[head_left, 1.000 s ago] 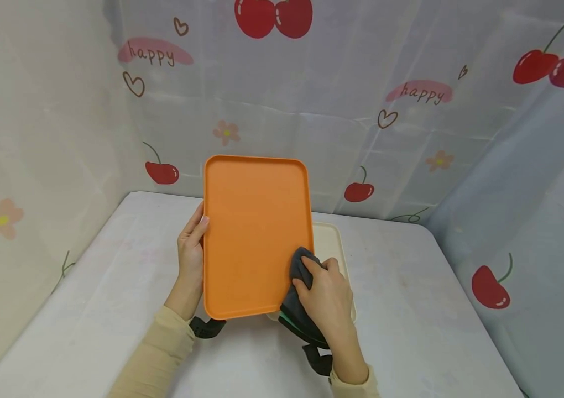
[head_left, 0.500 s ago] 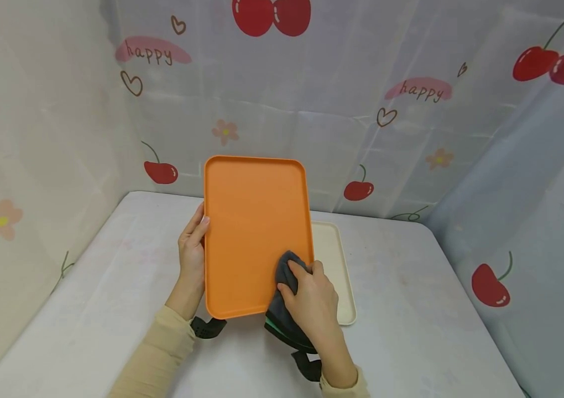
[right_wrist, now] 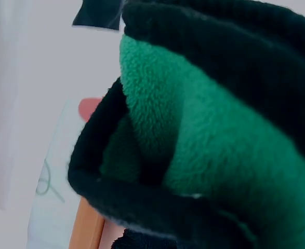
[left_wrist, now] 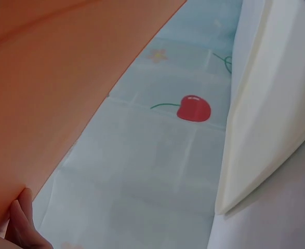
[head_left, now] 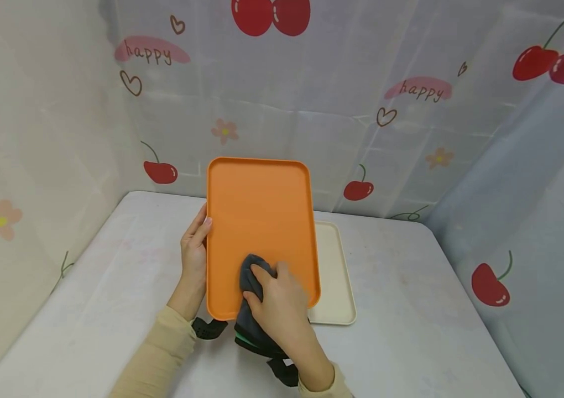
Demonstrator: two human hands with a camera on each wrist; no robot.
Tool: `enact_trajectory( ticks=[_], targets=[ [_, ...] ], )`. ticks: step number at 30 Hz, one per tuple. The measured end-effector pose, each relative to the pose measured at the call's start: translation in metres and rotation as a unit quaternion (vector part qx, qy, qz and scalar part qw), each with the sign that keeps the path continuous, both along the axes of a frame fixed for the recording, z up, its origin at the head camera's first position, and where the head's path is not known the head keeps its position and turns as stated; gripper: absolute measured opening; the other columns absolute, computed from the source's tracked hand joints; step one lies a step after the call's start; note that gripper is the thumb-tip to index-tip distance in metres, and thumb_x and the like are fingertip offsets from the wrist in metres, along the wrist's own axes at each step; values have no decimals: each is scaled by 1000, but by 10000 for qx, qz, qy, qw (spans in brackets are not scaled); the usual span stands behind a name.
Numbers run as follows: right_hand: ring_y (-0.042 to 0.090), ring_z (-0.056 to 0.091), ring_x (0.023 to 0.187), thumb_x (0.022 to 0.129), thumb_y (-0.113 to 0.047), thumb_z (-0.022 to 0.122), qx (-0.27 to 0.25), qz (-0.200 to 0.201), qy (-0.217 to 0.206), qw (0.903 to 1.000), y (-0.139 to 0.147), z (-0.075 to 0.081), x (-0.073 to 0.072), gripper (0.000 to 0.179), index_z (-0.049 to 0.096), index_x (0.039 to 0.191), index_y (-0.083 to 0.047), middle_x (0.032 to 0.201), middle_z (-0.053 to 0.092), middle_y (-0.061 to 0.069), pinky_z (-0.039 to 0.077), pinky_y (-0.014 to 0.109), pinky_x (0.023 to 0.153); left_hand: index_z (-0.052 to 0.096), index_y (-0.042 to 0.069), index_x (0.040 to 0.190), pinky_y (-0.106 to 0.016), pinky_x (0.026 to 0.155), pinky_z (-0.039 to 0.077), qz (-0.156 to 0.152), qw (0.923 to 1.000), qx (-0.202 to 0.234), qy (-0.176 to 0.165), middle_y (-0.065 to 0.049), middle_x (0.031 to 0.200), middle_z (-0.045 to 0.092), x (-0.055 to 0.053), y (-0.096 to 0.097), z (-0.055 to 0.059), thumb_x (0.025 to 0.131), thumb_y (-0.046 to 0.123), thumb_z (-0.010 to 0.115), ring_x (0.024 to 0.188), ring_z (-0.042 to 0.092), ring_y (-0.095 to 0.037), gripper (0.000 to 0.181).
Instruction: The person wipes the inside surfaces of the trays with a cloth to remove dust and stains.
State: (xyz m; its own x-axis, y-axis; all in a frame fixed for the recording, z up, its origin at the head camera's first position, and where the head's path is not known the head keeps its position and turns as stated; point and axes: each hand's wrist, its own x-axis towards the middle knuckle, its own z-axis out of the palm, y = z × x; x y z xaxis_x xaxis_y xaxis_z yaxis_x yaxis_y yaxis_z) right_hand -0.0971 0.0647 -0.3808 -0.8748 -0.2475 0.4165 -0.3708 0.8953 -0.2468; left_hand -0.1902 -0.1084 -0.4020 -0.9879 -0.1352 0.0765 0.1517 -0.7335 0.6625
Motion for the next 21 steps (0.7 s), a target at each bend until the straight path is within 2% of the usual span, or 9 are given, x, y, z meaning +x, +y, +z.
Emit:
enact_trajectory(
  ticks=[4,12,21],
  targets=[
    [15,55,64,76,-35,84,180,169,77,9997,-15,4,3,46,73,118,-21,90,57,7,44,22,48,49,16,145,-24,88,56,-67,10000,46,0,3,132,63,0,2,0,101,16,53,107,66,-10,44],
    [16,59,68,75,-37,83,585,421,212,9972,-41,5,12,45,73,117,-24,97,60,8,48,27,45,50,18,145,-23,89,56,-90,9997,-197,-96,5,133,61,1,4,0,102,16,52,109,65,-9,43],
    [16,56,67,75,-35,84,524,447,372,9969,-45,4,14,46,73,118,-22,97,60,8,48,25,46,50,18,145,-23,88,56,-89,9997,-181,-141,5,131,63,1,3,1,102,17,51,107,65,-9,43]
  ],
)
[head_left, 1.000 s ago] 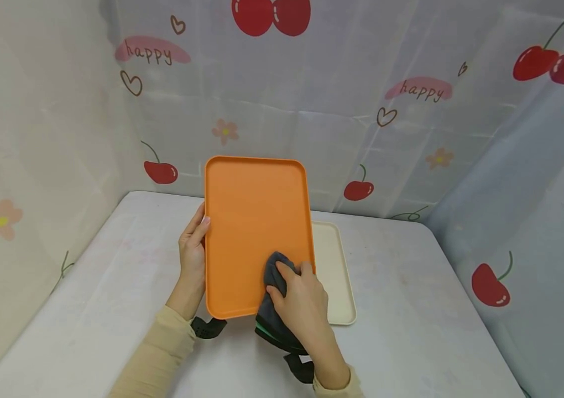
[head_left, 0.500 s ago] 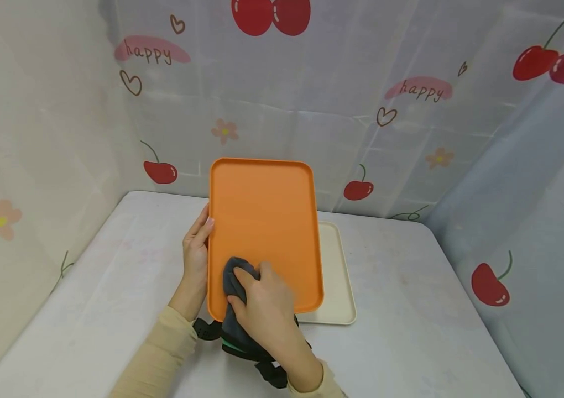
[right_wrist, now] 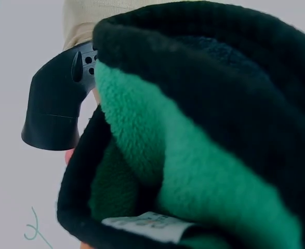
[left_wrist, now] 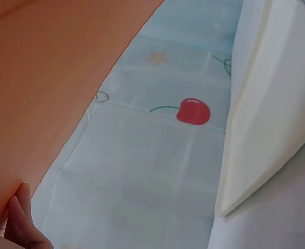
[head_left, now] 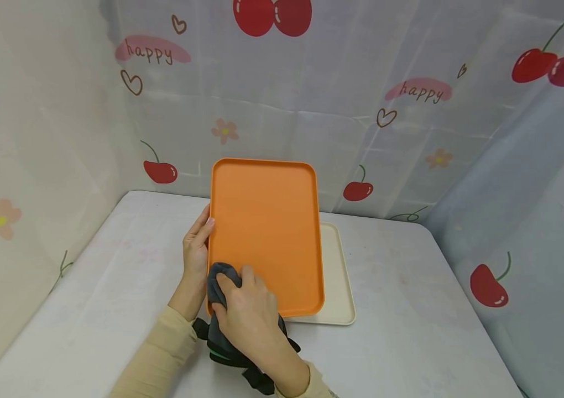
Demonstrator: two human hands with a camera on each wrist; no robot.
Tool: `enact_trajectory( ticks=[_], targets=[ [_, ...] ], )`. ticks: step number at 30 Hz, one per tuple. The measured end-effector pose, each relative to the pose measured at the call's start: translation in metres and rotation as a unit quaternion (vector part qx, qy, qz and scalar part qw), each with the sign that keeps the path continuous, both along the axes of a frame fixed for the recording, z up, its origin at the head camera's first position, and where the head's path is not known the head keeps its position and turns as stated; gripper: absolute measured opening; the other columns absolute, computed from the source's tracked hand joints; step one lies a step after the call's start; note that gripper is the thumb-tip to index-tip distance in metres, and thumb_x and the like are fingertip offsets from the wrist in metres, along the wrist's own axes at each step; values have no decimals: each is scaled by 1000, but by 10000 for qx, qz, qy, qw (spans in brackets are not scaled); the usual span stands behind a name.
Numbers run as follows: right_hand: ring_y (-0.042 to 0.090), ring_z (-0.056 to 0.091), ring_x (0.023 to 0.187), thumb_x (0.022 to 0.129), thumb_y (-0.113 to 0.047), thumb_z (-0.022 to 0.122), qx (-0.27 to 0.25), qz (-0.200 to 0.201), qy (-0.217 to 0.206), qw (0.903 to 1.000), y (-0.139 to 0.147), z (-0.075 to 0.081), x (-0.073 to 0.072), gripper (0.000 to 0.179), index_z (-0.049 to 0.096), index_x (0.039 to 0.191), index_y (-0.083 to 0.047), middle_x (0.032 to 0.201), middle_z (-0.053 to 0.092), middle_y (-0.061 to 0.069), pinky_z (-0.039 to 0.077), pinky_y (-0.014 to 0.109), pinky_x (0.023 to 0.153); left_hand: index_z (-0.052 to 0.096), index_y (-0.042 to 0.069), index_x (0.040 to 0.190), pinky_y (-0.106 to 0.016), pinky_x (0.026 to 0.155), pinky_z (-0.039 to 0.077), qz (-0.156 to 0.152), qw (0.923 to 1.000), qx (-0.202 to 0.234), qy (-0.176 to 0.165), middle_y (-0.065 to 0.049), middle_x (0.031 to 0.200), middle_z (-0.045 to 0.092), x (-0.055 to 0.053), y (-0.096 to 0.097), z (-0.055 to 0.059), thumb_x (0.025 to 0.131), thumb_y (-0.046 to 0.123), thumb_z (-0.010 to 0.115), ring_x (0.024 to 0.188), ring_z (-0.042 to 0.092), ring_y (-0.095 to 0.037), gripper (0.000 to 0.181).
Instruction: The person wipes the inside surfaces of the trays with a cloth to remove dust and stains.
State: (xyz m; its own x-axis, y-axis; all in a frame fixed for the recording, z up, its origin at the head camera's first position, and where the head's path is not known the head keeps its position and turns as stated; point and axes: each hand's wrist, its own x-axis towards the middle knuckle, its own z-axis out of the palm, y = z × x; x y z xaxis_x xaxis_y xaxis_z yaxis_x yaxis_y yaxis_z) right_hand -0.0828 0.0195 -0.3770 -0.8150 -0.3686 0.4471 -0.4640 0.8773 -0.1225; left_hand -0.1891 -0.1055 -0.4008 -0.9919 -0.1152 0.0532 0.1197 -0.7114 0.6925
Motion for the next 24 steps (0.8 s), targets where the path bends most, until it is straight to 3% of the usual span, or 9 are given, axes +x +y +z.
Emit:
enact_trajectory(
  ticks=[14,24],
  targets=[
    [16,58,72,77,-34,82,-69,8,-283,9996,4,-1,0,44,72,119,-24,100,60,8,50,25,49,49,17,146,-23,90,56,20,10000,45,36,6,133,62,0,0,0,102,16,51,110,65,-9,44],
    [13,57,74,77,-32,83,-275,-214,-616,9975,27,-2,-3,44,72,120,-27,95,60,6,50,24,53,46,15,147,-23,92,55,24,9998,187,60,5,133,61,0,-2,1,102,15,51,111,64,-9,45]
  ],
)
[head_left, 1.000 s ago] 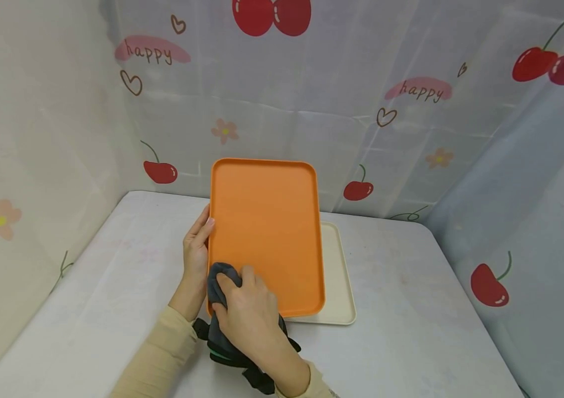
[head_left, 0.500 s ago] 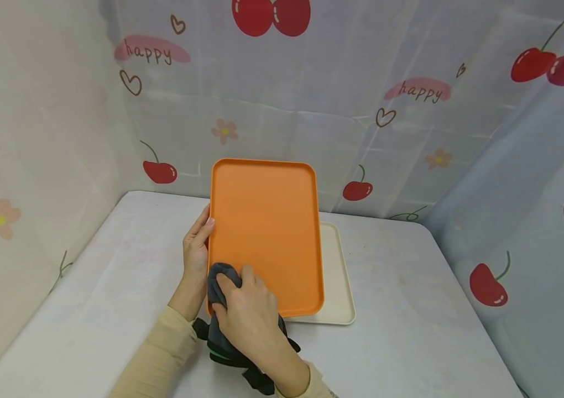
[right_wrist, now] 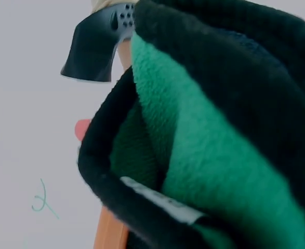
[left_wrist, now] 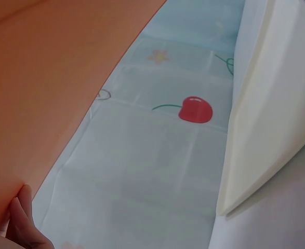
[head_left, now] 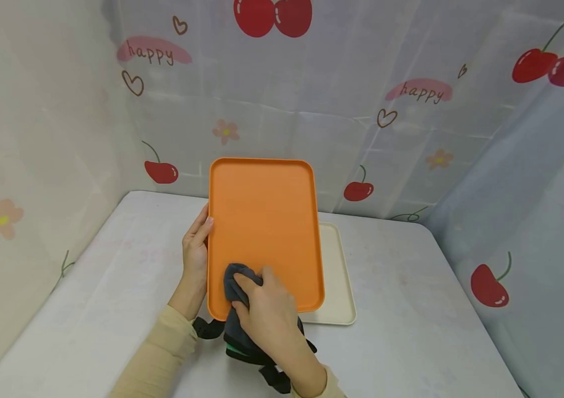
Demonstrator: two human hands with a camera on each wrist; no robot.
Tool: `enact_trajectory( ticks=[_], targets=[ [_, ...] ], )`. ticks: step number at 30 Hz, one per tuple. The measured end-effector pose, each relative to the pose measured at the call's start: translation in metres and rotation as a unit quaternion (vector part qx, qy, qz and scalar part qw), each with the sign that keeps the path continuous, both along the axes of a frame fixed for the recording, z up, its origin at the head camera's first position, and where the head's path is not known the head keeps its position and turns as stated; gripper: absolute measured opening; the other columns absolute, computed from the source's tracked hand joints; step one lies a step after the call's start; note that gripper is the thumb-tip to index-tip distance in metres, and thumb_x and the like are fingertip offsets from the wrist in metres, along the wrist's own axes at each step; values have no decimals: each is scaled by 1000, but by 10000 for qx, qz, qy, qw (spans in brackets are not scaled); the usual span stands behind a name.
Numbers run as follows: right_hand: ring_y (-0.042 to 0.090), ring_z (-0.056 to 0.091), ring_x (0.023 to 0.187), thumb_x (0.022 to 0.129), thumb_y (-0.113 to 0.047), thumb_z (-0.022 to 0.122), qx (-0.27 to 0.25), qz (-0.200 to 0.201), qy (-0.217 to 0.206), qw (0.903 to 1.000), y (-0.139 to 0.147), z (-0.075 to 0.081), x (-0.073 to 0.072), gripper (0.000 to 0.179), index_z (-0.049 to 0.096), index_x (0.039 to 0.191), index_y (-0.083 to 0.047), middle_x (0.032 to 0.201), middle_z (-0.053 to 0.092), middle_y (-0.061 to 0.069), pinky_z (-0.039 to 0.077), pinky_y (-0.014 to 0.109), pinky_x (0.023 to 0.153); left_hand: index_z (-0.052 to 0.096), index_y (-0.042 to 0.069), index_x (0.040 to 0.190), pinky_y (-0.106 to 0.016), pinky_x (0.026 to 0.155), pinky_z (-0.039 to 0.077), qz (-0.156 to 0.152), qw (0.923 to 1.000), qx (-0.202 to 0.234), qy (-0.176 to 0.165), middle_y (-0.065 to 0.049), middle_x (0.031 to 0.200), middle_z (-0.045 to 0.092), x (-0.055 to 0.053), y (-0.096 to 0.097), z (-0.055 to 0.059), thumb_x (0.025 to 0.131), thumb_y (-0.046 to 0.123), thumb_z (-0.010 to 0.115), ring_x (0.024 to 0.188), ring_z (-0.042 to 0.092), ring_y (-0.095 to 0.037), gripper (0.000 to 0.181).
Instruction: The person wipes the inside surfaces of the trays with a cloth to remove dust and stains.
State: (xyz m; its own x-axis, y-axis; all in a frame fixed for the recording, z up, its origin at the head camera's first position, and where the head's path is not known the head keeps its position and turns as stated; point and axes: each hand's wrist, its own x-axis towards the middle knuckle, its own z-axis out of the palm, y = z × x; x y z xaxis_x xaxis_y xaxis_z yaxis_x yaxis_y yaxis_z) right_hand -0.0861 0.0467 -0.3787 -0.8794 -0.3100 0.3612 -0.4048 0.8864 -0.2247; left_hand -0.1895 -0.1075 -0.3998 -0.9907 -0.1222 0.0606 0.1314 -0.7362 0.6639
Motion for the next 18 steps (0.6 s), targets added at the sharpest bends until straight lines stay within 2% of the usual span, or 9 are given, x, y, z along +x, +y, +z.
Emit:
enact_trajectory(
  ticks=[5,9,13,18],
  targets=[
    [13,56,72,77,-30,83,-205,-239,-145,9994,18,-1,-2,45,71,121,-26,95,58,5,45,22,52,49,15,146,-24,91,55,52,10000,4,-28,2,133,61,-1,-2,0,102,16,52,110,65,-10,44],
    [14,56,68,75,-29,85,-263,-467,-11,9986,33,-2,-5,45,73,118,-24,93,58,6,44,22,49,49,17,145,-23,92,55,114,9999,-35,-92,2,134,60,-2,-4,0,100,18,55,109,66,-10,45],
    [16,57,67,73,-28,86,-259,-647,133,9975,45,-3,-8,45,74,116,-23,92,59,8,46,24,47,49,18,145,-24,91,55,131,9998,2,-126,2,135,60,-2,-6,0,100,19,56,108,66,-10,46],
    [18,58,70,74,-27,86,-322,-829,56,9960,56,-5,-11,45,74,117,-22,92,58,10,47,27,48,50,20,145,-24,91,55,96,9999,46,-116,3,132,63,-2,-9,0,100,19,57,107,68,-11,46]
  ],
)
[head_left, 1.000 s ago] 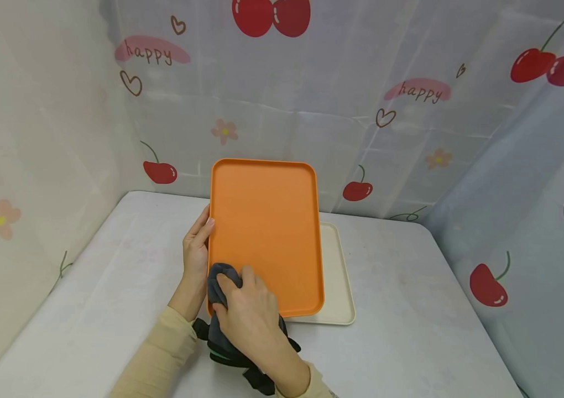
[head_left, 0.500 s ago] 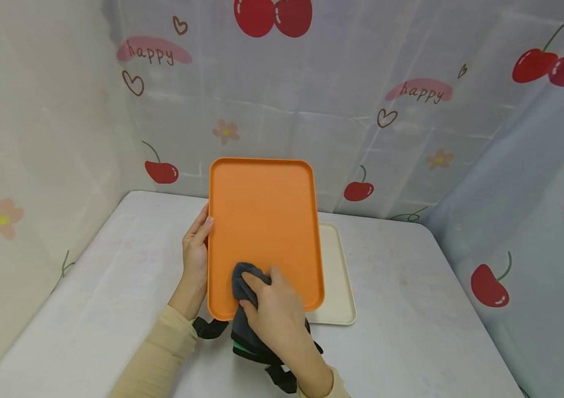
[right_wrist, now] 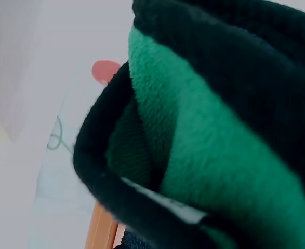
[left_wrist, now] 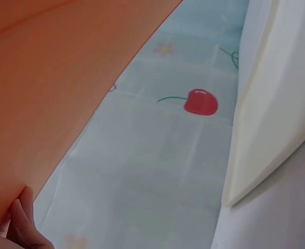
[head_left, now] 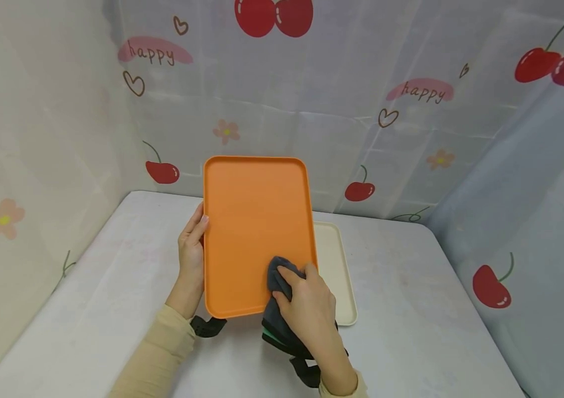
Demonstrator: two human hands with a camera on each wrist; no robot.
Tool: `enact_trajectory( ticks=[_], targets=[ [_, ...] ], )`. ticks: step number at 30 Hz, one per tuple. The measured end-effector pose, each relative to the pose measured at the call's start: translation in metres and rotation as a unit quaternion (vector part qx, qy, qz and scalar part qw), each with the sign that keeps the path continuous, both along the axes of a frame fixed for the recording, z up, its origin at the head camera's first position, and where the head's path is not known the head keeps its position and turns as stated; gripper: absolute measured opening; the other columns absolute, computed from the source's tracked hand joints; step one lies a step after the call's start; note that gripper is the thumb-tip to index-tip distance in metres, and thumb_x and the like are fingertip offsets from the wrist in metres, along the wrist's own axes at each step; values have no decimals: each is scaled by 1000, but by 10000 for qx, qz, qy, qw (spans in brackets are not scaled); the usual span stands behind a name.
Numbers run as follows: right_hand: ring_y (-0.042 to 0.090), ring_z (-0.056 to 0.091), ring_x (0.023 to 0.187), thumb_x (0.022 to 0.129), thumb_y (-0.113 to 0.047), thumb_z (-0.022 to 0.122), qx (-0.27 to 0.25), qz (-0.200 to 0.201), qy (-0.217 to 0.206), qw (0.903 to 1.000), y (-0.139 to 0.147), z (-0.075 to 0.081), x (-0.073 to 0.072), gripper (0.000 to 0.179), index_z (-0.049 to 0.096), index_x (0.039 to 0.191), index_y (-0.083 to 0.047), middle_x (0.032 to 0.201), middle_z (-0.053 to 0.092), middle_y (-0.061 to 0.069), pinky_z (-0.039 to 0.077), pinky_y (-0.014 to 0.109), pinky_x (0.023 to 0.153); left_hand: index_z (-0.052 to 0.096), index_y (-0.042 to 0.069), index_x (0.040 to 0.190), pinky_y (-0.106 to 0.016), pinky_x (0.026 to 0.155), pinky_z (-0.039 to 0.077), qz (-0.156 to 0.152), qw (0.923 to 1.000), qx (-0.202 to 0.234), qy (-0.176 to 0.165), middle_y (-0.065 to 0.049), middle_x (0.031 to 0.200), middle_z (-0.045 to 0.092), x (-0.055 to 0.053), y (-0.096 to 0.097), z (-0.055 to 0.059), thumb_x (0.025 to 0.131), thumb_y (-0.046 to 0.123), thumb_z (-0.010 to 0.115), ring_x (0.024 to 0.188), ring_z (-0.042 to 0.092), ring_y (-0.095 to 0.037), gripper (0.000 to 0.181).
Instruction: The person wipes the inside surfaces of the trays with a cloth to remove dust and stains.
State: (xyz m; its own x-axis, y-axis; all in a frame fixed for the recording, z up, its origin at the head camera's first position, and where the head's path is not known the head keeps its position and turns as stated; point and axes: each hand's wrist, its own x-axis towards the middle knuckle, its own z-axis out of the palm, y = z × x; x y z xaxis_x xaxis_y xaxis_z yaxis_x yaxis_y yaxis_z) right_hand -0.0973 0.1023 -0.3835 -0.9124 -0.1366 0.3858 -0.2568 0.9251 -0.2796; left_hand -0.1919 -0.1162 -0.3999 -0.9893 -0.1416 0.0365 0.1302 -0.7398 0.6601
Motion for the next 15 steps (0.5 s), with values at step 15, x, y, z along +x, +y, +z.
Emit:
enact_trajectory(
  ticks=[15],
  targets=[
    [23,57,66,76,-25,84,-271,-694,-230,9970,22,-2,-11,47,72,121,-18,93,57,13,51,37,53,50,19,145,-24,90,56,233,9996,135,-42,1,132,62,-2,-8,3,99,17,57,105,68,-11,46]
  ],
)
